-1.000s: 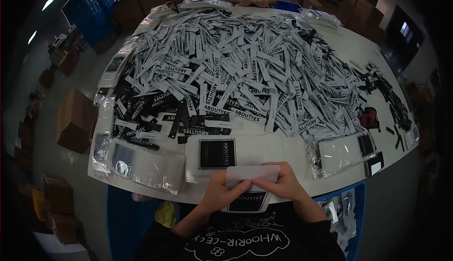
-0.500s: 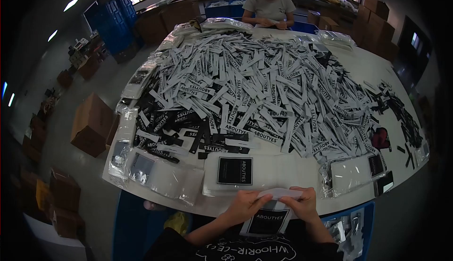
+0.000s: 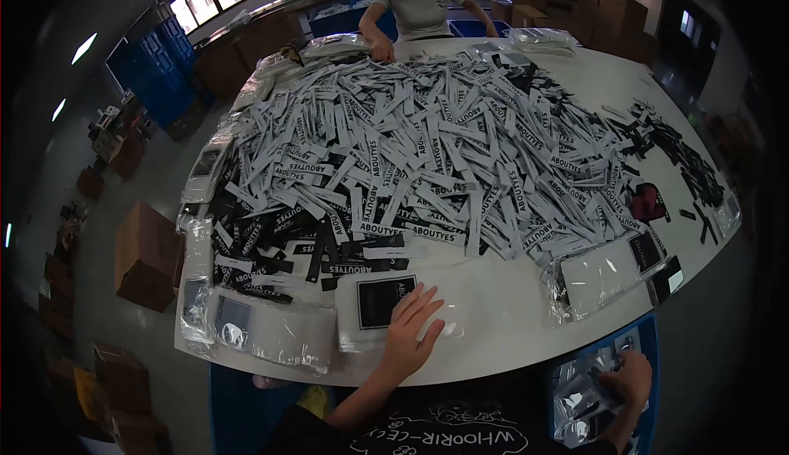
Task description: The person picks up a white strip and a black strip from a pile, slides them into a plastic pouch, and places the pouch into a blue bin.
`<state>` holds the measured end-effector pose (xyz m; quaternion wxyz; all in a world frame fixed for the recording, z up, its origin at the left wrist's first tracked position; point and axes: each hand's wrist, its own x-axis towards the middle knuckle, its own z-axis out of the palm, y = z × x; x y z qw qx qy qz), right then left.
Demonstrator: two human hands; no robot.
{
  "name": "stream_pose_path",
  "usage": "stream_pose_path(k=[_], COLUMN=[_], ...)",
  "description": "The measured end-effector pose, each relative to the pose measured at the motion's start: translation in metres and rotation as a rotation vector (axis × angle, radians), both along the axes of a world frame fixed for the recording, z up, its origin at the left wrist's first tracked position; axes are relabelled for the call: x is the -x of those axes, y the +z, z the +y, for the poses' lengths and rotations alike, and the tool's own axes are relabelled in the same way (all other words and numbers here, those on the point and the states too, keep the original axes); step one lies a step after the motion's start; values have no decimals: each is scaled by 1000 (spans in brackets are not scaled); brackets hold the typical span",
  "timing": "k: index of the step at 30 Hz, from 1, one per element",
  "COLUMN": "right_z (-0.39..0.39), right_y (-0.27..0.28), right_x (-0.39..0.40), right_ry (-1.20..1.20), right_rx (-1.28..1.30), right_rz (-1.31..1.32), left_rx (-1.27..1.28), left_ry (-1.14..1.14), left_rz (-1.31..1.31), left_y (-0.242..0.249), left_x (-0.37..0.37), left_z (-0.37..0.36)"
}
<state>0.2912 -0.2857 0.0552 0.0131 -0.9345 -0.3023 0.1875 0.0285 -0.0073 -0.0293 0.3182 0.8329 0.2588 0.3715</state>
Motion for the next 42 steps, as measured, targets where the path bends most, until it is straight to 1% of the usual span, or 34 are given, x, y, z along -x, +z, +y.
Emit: stream_pose_path(k=[1, 2, 3, 5, 7, 9, 11, 13, 14, 15, 18, 20, 21, 23, 24, 26, 27, 29, 30, 32, 34, 36, 38, 39, 41, 42], right_z=[0, 3, 33, 97, 162, 231, 306, 368, 386, 400, 416, 409, 406, 397, 383, 365, 355, 324, 303, 257, 214, 197, 182, 178, 168, 168], right_y=[-14, -21, -7, 4, 4, -6, -41, -77, -90, -101, -105, -105, -96, -102, -85, -71, -63, -49, -53, -62, -84, -79, -86, -88, -93, -94], right_x=[-7, -12, -3, 11, 36, 71, 99, 122, 130, 135, 138, 129, 124, 101, 97, 76, 71, 49, 40, 26, 15, 32, 41, 44, 51, 57], right_ry=[46, 95, 85, 206, 474, 759, 1082, 1287, 1298, 1287, 1286, 1180, 1099, 924, 804, 580, 415, 364, 255, 39, 48, 144, 16, 32, -138, -131], right_rx=[-123, -247, -387, -518, -571, -728, -858, -806, -673, -657, -609, -676, -649, -770, -931, -964, -1058, -1011, -1046, -1208, -1360, -1372, -1355, -1378, -1497, -1661], right_rz=[-45, -87, 57, 350, 420, 417, 347, 175, 116, 96, 87, 263, 324, 484, 672, 792, 942, 875, 856, 1014, 989, 778, 790, 735, 818, 861], left_rx=[1, -94, -189, -228, -280, -292, -292, -294, -301, -291, -290, -284, -290, -285, -280, -260, -245, -272, -282, -280, -246, -255, -271, -271, -259, -262], left_ry=[8, 62, 116, 108, 100, 119, 140, 145, 144, 153, 181, 176, 183, 176, 162, 155, 119, 135, 138, 133, 141, 130, 130, 99, 16, 30], left_rz=[-6, 79, 168, 182, 202, 202, 181, 173, 173, 161, 121, 114, 115, 103, 105, 86, 80, 88, 83, 90, 91, 113, 135, 138, 150, 149], left_y=[-6, -11, -16, -24, -28, -26, -28, -35, -30, -31, -35, -33, -32, -31, -29, -30, -30, -29, -30, -28, -28, -21, -13, -9, -4, -3], left_x=[0, -1, 0, 0, 0, -1, -1, 0, 2, 3, 4, 3, 2, 2, 3, 2, 3, 2, 2, 4, 3, 4, 4, 4, 3, 1], left_z=[0, 0, -1, -4, -5, -4, -6, -7, -7, -7, -5, -8, -8, -6, -5, -5, -6, -4, -3, -3, -5, -6, -11, -15, -16, -16])
